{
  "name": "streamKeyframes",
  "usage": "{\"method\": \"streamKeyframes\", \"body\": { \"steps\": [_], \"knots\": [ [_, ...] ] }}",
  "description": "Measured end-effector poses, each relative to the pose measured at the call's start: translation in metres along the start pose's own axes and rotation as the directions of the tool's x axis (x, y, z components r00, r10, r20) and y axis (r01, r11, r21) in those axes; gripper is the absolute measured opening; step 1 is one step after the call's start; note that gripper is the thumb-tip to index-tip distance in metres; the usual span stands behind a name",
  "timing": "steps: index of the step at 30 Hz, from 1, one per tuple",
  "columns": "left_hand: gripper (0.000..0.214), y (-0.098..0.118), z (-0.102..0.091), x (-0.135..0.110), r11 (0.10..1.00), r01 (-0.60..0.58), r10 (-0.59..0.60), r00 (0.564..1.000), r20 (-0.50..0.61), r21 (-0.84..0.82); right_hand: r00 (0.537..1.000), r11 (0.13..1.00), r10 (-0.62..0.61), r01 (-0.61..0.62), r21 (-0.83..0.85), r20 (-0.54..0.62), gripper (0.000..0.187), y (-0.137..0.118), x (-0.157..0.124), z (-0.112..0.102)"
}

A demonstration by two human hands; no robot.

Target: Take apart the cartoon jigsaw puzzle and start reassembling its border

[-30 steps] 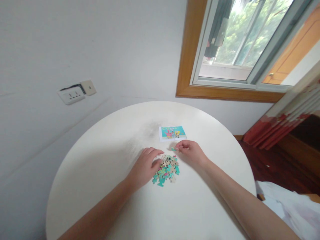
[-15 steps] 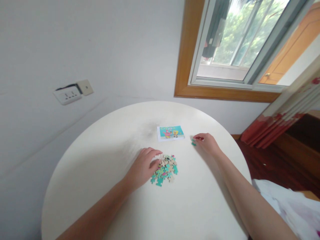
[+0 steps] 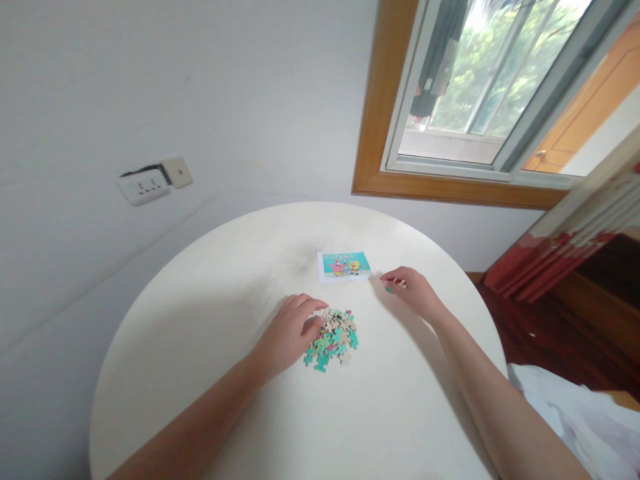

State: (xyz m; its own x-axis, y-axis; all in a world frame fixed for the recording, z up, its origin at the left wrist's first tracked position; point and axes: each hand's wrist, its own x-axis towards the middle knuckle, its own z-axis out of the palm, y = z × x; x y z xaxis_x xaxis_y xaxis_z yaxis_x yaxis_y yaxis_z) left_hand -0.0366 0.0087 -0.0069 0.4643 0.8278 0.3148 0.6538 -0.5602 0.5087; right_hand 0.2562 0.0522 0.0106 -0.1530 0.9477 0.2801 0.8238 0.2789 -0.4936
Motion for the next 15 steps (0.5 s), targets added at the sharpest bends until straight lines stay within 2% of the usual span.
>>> {"method": "streamKeyframes", "body": {
  "steps": [3,6,10,13,15],
  "knots": [
    [0.021,0.001,-0.001,0.001,1.000,-0.005,0.005,1.000,0.002,-0.006,0.957,0.970,-0.216,0.187,0.157,0.192,0.023,-0.031,-0.011,0.003],
    [0.021,0.003,-0.002,0.002,1.000,-0.005,0.005,1.000,0.007,-0.008,0.909,0.941,-0.322,0.276,0.198,0.263,0.024,-0.052,-0.021,0.006],
    [0.022,0.004,-0.002,0.000,1.000,-0.020,0.020,1.000,0.013,-0.004,0.883,0.904,-0.408,0.356,0.235,0.232,0.025,-0.060,-0.024,0.018],
    [0.029,0.004,-0.002,-0.001,0.999,-0.048,0.047,0.998,0.036,0.009,0.878,0.892,-0.442,0.411,0.186,0.182,0.027,-0.059,-0.024,0.032],
    [0.034,0.004,-0.001,-0.002,0.998,-0.063,0.062,0.997,0.051,0.020,0.871,0.890,-0.453,0.429,0.155,0.190,0.028,-0.059,-0.024,0.039]
  ]
}}
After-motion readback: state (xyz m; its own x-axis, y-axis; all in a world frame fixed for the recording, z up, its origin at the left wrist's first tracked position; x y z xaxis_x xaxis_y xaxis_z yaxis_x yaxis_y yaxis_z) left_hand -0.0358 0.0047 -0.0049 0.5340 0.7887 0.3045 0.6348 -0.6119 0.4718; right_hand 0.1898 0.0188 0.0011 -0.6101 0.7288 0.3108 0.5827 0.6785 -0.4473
